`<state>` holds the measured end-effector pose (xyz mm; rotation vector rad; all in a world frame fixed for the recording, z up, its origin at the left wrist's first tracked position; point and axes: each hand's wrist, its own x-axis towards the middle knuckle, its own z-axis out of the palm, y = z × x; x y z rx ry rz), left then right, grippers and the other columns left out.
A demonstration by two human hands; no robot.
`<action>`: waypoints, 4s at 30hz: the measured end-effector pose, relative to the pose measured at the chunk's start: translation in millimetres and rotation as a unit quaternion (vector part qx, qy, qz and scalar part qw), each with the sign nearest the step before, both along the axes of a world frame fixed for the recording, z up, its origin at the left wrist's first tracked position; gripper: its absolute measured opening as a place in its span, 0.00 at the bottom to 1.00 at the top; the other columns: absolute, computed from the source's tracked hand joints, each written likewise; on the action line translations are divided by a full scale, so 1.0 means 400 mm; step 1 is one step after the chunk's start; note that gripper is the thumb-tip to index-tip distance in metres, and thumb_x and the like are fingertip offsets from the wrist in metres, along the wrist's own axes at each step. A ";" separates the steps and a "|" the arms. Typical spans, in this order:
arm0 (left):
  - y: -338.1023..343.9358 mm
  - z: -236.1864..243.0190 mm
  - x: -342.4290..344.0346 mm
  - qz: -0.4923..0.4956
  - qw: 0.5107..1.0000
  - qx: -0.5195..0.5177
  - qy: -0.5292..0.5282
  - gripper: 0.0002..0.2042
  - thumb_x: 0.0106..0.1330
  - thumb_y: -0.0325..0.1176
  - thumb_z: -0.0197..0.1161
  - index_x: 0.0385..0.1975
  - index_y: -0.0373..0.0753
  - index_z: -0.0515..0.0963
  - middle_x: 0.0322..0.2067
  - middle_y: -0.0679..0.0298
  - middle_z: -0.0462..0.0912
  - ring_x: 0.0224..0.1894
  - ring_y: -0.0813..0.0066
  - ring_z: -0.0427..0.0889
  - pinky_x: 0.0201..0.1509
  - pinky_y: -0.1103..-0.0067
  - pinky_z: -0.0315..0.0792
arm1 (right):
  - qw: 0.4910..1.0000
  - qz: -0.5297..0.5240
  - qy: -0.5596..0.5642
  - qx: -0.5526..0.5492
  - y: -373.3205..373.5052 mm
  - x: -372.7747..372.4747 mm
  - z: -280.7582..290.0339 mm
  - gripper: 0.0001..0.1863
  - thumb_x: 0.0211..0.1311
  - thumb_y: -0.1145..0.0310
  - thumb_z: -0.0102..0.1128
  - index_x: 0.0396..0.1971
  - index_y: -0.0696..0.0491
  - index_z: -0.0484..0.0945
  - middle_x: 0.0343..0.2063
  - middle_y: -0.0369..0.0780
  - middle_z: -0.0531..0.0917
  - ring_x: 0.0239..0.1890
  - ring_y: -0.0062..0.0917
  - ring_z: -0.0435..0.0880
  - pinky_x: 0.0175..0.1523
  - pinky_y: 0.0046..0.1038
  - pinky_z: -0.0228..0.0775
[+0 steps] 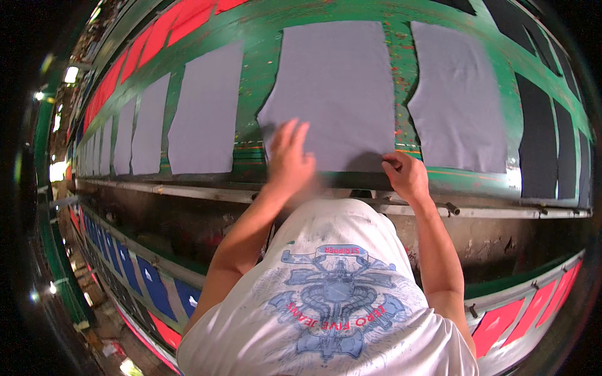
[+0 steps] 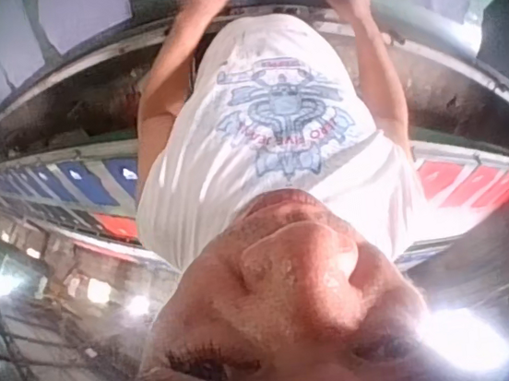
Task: The person aligns and smooths multiple gray fabric pieces on a green workbench, then uses a screen-printing frame to apply white ink onto the fabric. The person repeats the alignment and printing steps across several pieces.
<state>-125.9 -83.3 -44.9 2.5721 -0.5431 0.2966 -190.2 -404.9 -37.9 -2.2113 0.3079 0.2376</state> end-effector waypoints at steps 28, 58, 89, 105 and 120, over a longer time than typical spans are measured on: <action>0.202 0.020 -0.017 0.295 0.934 0.079 0.188 0.17 0.67 0.43 0.77 0.47 0.38 0.89 0.46 0.53 0.92 0.49 0.48 0.90 0.55 0.59 0.83 | 0.999 -0.040 -0.020 0.029 0.004 -0.016 -0.024 0.11 0.68 0.68 0.75 0.46 0.56 0.92 0.37 0.42 0.92 0.33 0.24 0.90 0.43 0.29 0.81; 0.289 0.007 0.053 -0.169 0.980 0.078 0.076 0.05 0.62 0.29 0.74 0.35 0.40 0.85 0.39 0.62 0.84 0.47 0.57 0.85 0.50 0.62 0.83 | 0.969 0.054 -0.116 -0.209 0.019 -0.002 -0.040 0.09 0.75 0.62 0.66 0.41 0.53 0.85 0.40 0.45 0.89 0.40 0.48 0.90 0.47 0.47 0.81; 0.234 0.001 0.144 -0.043 0.999 0.004 0.008 0.10 0.64 0.24 0.70 0.44 0.37 0.87 0.41 0.57 0.88 0.43 0.53 0.89 0.48 0.62 0.84 | 0.995 -0.078 -0.016 0.062 0.033 0.315 0.202 0.13 0.79 0.61 0.63 0.43 0.56 0.86 0.30 0.36 0.87 0.28 0.19 0.87 0.30 0.30 0.80; -0.123 0.463 0.269 -0.184 0.912 -0.291 -0.223 0.14 0.65 0.17 0.73 0.48 0.38 0.90 0.44 0.62 0.91 0.45 0.70 0.89 0.51 0.75 0.83 | 0.810 -0.046 -0.579 -0.079 -0.380 0.388 0.546 0.14 0.82 0.69 0.63 0.58 0.62 0.84 0.50 0.45 0.90 0.54 0.35 0.92 0.57 0.38 0.89; -0.299 0.049 -0.045 -0.305 0.946 -0.064 -0.088 0.05 0.60 0.31 0.72 0.33 0.40 0.84 0.38 0.60 0.81 0.43 0.59 0.83 0.52 0.65 0.83 | 0.940 -0.290 -0.172 0.062 -0.737 -0.204 -0.030 0.12 0.86 0.60 0.61 0.49 0.54 0.83 0.39 0.33 0.85 0.43 0.18 0.88 0.45 0.27 0.81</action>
